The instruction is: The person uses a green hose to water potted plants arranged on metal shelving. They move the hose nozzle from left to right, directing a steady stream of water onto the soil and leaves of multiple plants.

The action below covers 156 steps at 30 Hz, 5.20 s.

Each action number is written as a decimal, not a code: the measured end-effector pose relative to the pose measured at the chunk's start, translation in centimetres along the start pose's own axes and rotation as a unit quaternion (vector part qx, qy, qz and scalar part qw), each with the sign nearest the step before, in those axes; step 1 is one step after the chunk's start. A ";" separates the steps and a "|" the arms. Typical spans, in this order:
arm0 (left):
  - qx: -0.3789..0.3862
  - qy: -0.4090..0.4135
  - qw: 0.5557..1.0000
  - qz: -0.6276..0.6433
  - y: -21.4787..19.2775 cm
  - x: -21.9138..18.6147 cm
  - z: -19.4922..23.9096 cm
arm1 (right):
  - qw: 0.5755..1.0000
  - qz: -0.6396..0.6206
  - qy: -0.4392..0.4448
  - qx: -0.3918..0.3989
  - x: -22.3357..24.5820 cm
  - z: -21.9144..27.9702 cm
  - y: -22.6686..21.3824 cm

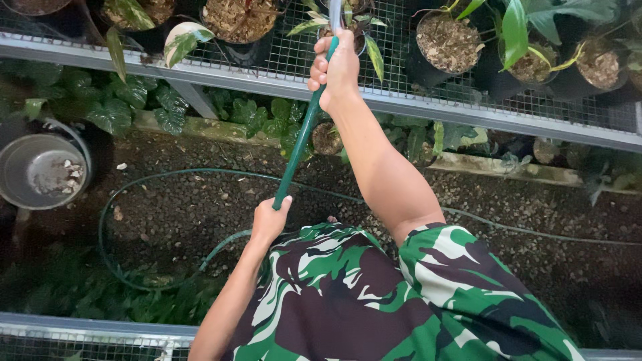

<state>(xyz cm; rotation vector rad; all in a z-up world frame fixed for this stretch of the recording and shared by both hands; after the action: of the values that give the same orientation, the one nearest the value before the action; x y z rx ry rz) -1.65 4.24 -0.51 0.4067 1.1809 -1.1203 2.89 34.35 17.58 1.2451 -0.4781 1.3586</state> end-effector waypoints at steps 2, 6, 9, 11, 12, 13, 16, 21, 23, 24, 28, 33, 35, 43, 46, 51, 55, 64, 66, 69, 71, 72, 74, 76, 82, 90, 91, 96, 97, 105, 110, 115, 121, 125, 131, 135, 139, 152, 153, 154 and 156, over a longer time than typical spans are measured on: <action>0.000 -0.003 1.000 -0.002 -0.1 0.2 0.1 | 1.000 0.000 -0.003 0.002 -0.2 0.2 0.0; -0.001 -0.001 1.000 -0.005 -0.3 0.8 0.3 | 1.000 -0.007 0.003 0.000 -0.7 0.3 0.0; -0.003 0.003 1.000 -0.010 -0.5 1.2 0.5 | 1.000 -0.013 0.012 0.000 -1.1 0.5 -0.1; -0.003 -0.001 1.000 -0.011 -0.6 1.5 0.6 | 1.000 -0.013 0.019 -0.006 -1.4 0.5 -0.1; -0.003 -0.005 1.000 -0.008 -0.6 1.6 0.6 | 1.000 -0.013 0.022 -0.009 -1.6 0.6 -0.1; -0.002 -0.009 1.000 -0.005 -0.6 1.8 0.7 | 1.000 -0.014 0.023 -0.008 -1.7 0.6 -0.2; 0.001 -0.007 1.000 -0.019 -0.6 2.1 0.7 | 0.999 -0.017 0.025 -0.009 -1.8 0.8 -0.4; 0.003 0.007 1.000 -0.015 -0.6 2.3 0.8 | 0.999 -0.017 0.024 -0.018 -2.0 1.0 -1.0; 0.006 0.007 1.000 -0.018 -0.5 2.4 0.8 | 0.999 -0.019 0.026 -0.026 -2.0 1.1 -1.3; 0.007 0.007 1.000 -0.021 -0.5 2.4 0.8 | 0.999 -0.020 0.027 -0.029 -2.1 1.1 -1.4; 0.010 -0.001 1.000 -0.023 -0.4 2.6 0.9 | 0.999 -0.021 0.025 -0.026 -2.2 1.3 -1.5; 0.007 -0.006 1.000 -0.016 -0.6 2.8 1.2 | 0.999 -0.018 0.030 -0.030 -2.6 1.5 -1.0; 0.008 -0.012 1.000 -0.014 -0.6 2.9 1.3 | 0.999 -0.017 0.030 -0.021 -2.9 1.5 -0.6; 0.007 -0.007 1.000 -0.016 -0.9 3.3 1.4 | 0.998 -0.017 0.044 -0.031 -3.4 1.1 -1.2; 0.014 -0.018 1.000 -0.008 -0.9 3.3 1.5 | 0.998 -0.021 0.041 -0.036 -3.6 1.1 -1.6; 0.042 -0.027 0.999 -0.021 -1.4 0.9 1.9 | 0.998 -0.031 0.047 -0.041 -3.7 1.1 -2.0; -0.012 0.212 0.977 0.032 -3.4 -7.7 3.7 | 0.998 -0.028 0.036 -0.041 -3.7 1.2 -2.0; 0.513 0.441 0.616 0.403 -8.5 -28.6 18.7 | 0.999 0.001 -0.001 -0.042 -3.5 1.0 -1.8; 0.617 0.393 0.512 0.450 -8.1 -30.4 20.6 | 0.999 0.010 -0.003 -0.042 -3.4 1.0 -1.7; 0.669 0.361 0.509 0.404 -7.0 -31.0 21.8 | 0.999 -0.005 0.008 -0.041 -3.4 1.1 -1.9; 0.673 0.359 0.510 0.398 -6.3 -30.9 22.0 | 0.999 -0.009 0.016 -0.043 -3.5 1.0 -2.1; 0.673 0.359 0.511 0.397 -6.1 -30.7 22.0 | 0.999 -0.010 0.023 -0.043 -3.6 1.0 -2.1; 0.674 0.359 0.512 0.395 -5.9 -30.3 21.7 | 0.999 -0.009 0.021 -0.041 -3.6 0.8 -2.2; 0.675 0.359 0.512 0.392 -5.7 -30.2 21.3 | 0.999 -0.007 0.018 -0.036 -3.5 0.6 -2.1; 0.676 0.357 0.512 0.392 -5.8 -30.2 21.3 | 0.999 0.002 0.012 -0.031 -2.9 -0.1 -1.4; 0.659 0.370 0.525 0.391 -6.8 -31.2 20.1 | 0.999 0.008 0.020 -0.024 -2.7 -0.9 0.0; 0.654 0.377 0.530 0.388 -7.0 -31.4 19.9 | 0.999 0.013 0.021 -0.028 -2.7 -1.0 0.1; 0.533 0.481 0.621 0.314 -8.5 -31.5 16.7 | 0.999 0.016 0.026 -0.025 -2.9 -1.3 0.7; 0.445 0.523 0.676 0.269 -9.2 -31.0 15.0 | 0.999 0.012 0.021 -0.023 -2.8 -1.4 0.7; 0.064 0.220 0.971 0.072 -5.1 -16.6 -2.8 | 0.999 0.014 0.027 -0.038 -2.2 -2.3 1.8; 0.138 0.099 0.984 0.057 -3.0 -2.3 -5.2 | 0.998 0.011 0.041 -0.055 -2.8 -2.4 2.2; 0.159 0.115 0.979 0.053 -3.3 5.2 -6.3 | 0.998 0.009 0.033 -0.058 -3.9 -1.9 3.0; 0.180 0.040 0.983 -0.003 -3.7 8.8 -7.3 | 0.998 0.015 0.006 -0.065 -2.4 -2.1 3.0; 0.171 -0.004 0.981 -0.091 -3.3 11.0 -7.8 | 0.998 0.015 0.005 -0.056 -1.0 -3.2 2.9; 0.078 -0.034 0.994 -0.065 -1.2 11.6 -7.8 | 1.000 0.000 0.020 -0.023 0.7 -4.9 1.8; 0.019 -0.013 0.998 -0.051 0.5 10.8 -7.4 | 0.999 -0.017 0.042 -0.011 1.6 -6.2 0.0; -0.034 -0.001 0.999 -0.003 1.7 8.8 -7.0 | 0.999 -0.027 0.035 0.024 2.7 -7.4 -0.9; -0.028 0.004 0.999 -0.041 2.2 5.4 -7.2 | 0.998 -0.048 0.030 0.013 5.1 -9.1 -1.7; -0.032 0.005 0.999 -0.038 1.8 5.2 -7.3 | 0.998 -0.054 0.025 0.016 5.1 -9.1 -1.4; -0.033 0.006 0.999 -0.036 1.5 5.0 -7.4 | 0.998 -0.052 0.024 0.014 5.0 -9.1 -1.3; -0.029 -0.006 0.999 -0.034 1.2 4.6 -7.5 | 0.998 -0.050 0.020 0.012 5.1 -9.4 -1.0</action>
<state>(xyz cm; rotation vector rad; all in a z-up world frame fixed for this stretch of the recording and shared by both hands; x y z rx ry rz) -4.71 8.28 -7.80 0.3159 1.2220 -1.1432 1.40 44.94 18.27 1.2441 -0.3683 1.3057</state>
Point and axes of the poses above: each hand's wrist, its own z-axis away from the middle knuckle, its own y-axis out of the palm, x = y × z, the point moved 4 cm from there along -z, towards the middle knuckle, and after that the axes turned 11 degrees about z, right-handed, at the moved point
